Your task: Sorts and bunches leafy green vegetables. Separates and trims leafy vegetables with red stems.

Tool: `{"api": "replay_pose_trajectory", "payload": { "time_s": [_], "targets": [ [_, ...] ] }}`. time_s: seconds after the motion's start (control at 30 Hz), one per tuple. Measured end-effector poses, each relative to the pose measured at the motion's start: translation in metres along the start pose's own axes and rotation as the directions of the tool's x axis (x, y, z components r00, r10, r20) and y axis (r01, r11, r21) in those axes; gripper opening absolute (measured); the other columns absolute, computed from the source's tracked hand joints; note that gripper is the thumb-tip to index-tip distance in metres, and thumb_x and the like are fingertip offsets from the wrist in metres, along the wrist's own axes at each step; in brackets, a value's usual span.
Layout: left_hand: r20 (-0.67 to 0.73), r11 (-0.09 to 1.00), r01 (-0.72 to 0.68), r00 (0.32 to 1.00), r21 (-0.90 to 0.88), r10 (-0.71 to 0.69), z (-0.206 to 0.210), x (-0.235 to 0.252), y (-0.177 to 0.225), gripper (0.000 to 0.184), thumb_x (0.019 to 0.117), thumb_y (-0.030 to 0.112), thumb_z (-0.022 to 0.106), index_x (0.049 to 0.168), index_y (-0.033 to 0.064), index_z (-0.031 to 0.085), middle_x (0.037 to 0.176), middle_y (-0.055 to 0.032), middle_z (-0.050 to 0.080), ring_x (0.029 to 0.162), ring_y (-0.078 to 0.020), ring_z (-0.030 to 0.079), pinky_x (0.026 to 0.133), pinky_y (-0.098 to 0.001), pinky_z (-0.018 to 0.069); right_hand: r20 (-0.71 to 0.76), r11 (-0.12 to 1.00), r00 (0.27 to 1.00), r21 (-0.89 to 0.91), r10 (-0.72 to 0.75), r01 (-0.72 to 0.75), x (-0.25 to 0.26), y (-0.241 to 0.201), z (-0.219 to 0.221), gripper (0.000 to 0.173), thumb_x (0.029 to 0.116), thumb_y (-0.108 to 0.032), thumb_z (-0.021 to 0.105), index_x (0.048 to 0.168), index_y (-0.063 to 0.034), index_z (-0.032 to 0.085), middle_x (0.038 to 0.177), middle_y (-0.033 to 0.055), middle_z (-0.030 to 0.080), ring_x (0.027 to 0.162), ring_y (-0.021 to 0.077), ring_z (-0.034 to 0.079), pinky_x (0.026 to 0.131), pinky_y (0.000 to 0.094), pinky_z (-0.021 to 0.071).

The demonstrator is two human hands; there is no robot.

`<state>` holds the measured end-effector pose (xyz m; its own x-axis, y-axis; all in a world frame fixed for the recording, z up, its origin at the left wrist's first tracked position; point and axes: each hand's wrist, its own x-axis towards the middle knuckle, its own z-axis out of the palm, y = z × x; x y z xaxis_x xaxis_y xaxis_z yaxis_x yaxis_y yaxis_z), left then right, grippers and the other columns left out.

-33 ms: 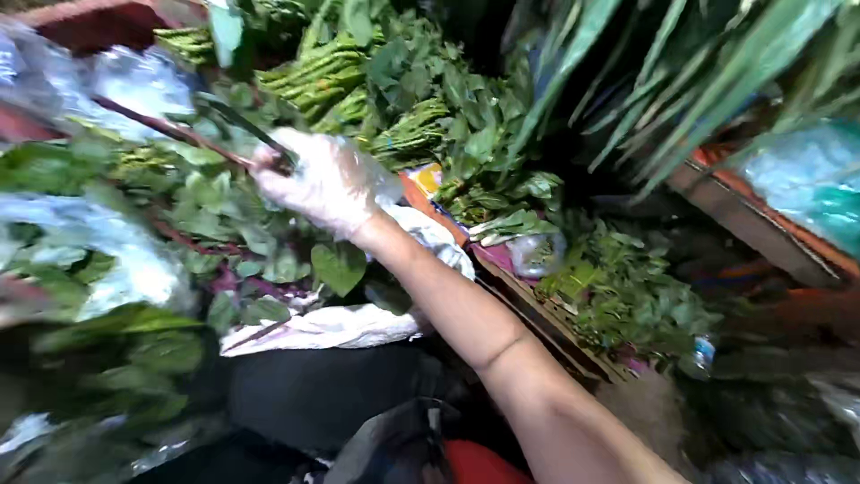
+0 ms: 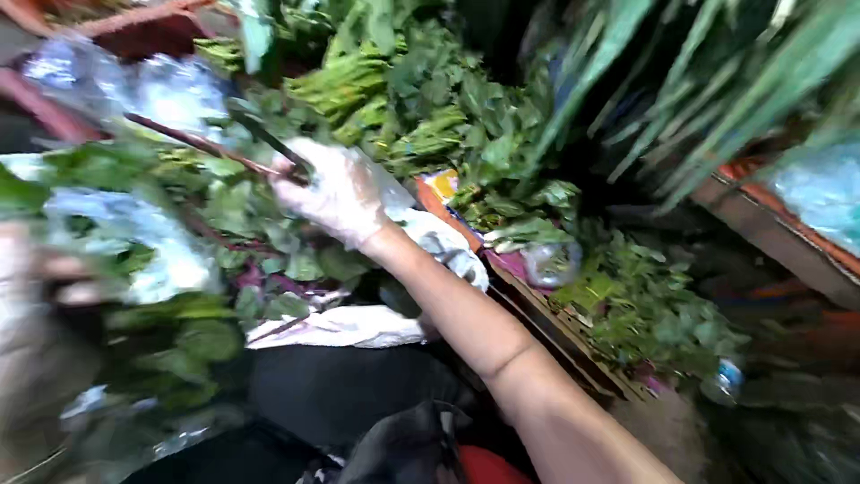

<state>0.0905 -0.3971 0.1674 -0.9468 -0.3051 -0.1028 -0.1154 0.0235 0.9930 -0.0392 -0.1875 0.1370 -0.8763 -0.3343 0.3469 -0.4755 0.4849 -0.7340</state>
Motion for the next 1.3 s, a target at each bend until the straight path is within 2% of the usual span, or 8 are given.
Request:
{"api": "replay_pose_trajectory", "payload": {
  "time_s": [0.1, 0.33, 0.57, 0.77, 0.87, 0.97, 1.2, 1.3],
  "targets": [
    [0.012, 0.968, -0.238, 0.971, 0.08, 0.238, -0.009, 0.025, -0.025, 0.021, 0.1067, 0.024, 0.048, 0.127, 0.0214, 0.051, 0.094, 0.0156, 0.069, 0.065, 0.004, 0.06, 0.06, -0.0137, 0.053, -0.118, 0.992, 0.992, 0.108, -0.048, 0.061, -0.015, -0.034, 0.036, 0.02, 0.0874, -0.013, 0.077, 0.105, -0.0056, 0.071, 0.08, 0.0104, 0.069, 0.068, 0.0233, 0.067, 0.058, 0.0431, 0.0562],
    [-0.076, 0.975, -0.22, 0.972, 0.035, 0.222, 0.005, 0.029, -0.025, 0.01, 0.0977, 0.028, 0.063, 0.105, 0.0224, 0.061, 0.081, 0.0148, 0.068, 0.068, 0.0023, 0.064, 0.061, -0.0172, 0.0561, -0.229, 0.834, 0.938, 0.438, -0.259, 0.337, -0.038, -0.054, 0.084, 0.032, 0.0752, 0.003, 0.081, 0.107, 0.0085, 0.074, 0.1, 0.0203, 0.073, 0.092, 0.0258, 0.071, 0.084, 0.0368, 0.0592],
    [-0.126, 0.983, -0.083, 0.99, -0.161, 0.063, -0.004, 0.02, -0.027, 0.009, 0.1019, 0.013, 0.056, 0.111, 0.0152, 0.056, 0.071, 0.0084, 0.06, 0.058, -0.0018, 0.057, 0.055, -0.019, 0.0526, -0.033, 0.874, 0.998, 0.483, -0.048, 0.058, -0.011, -0.042, 0.034, 0.021, 0.1014, -0.008, 0.059, 0.114, 0.004, 0.069, 0.109, 0.0125, 0.072, 0.089, 0.0102, 0.068, 0.083, 0.0294, 0.0574],
    [-0.088, 0.996, -0.064, 0.994, -0.067, 0.058, 0.0, 0.02, -0.026, 0.007, 0.0979, 0.01, 0.062, 0.105, 0.0111, 0.059, 0.068, 0.0064, 0.062, 0.056, -0.0031, 0.058, 0.054, -0.0192, 0.0515, 0.227, 0.841, 0.948, 0.537, -0.222, 0.068, 0.008, -0.053, 0.042, 0.029, 0.0925, -0.005, 0.071, 0.119, 0.0047, 0.07, 0.118, 0.0141, 0.072, 0.107, 0.0123, 0.069, 0.097, 0.0304, 0.0546],
    [-0.067, 0.998, -0.067, 0.996, -0.008, 0.066, 0.001, 0.018, -0.027, 0.01, 0.0971, 0.012, 0.063, 0.107, 0.0116, 0.061, 0.069, 0.0071, 0.06, 0.056, -0.0025, 0.055, 0.055, -0.0188, 0.0491, 0.213, 0.796, 0.948, 0.602, -0.236, 0.063, 0.014, -0.045, 0.047, 0.015, 0.0911, 0.001, 0.065, 0.105, 0.0035, 0.071, 0.103, 0.0062, 0.072, 0.09, 0.0022, 0.066, 0.083, 0.0205, 0.0552],
    [-0.052, 0.997, -0.076, 0.996, 0.001, 0.076, 0.003, 0.018, -0.025, 0.009, 0.0977, 0.01, 0.062, 0.107, 0.0122, 0.061, 0.068, 0.0074, 0.059, 0.055, -0.0019, 0.053, 0.054, -0.0178, 0.0479, 0.322, 0.752, 0.916, 0.658, -0.24, -0.035, 0.018, -0.044, 0.044, 0.02, 0.0942, 0.001, 0.062, 0.112, 0.0051, 0.068, 0.105, 0.0058, 0.071, 0.091, 0.001, 0.064, 0.082, 0.0193, 0.0545],
    [0.003, 0.975, -0.049, 0.999, 0.219, 0.049, 0.007, 0.018, -0.014, 0.016, 0.1008, 0.019, 0.062, 0.114, 0.0096, 0.06, 0.072, 0.0056, 0.058, 0.056, -0.0016, 0.052, 0.054, -0.0185, 0.0464, 0.369, 0.9, 0.908, 0.435, -0.199, 0.021, 0.026, -0.045, 0.034, 0.013, 0.095, -0.007, 0.064, 0.103, 0.0007, 0.071, 0.091, 0.0032, 0.07, 0.078, 0.0012, 0.063, 0.075, 0.0219, 0.0532],
    [-0.001, 0.951, -0.07, 0.997, 0.3, 0.074, 0.012, 0.018, -0.007, 0.019, 0.1004, 0.02, 0.064, 0.116, 0.0079, 0.062, 0.074, 0.0022, 0.06, 0.056, -0.004, 0.053, 0.054, -0.0211, 0.0465, 0.287, 0.959, 0.933, 0.243, -0.215, 0.146, 0.028, -0.048, 0.033, 0.018, 0.0914, -0.01, 0.064, 0.103, -0.001, 0.074, 0.094, 0.0103, 0.073, 0.086, 0.0145, 0.068, 0.082, 0.0366, 0.0548]
  ]
}}
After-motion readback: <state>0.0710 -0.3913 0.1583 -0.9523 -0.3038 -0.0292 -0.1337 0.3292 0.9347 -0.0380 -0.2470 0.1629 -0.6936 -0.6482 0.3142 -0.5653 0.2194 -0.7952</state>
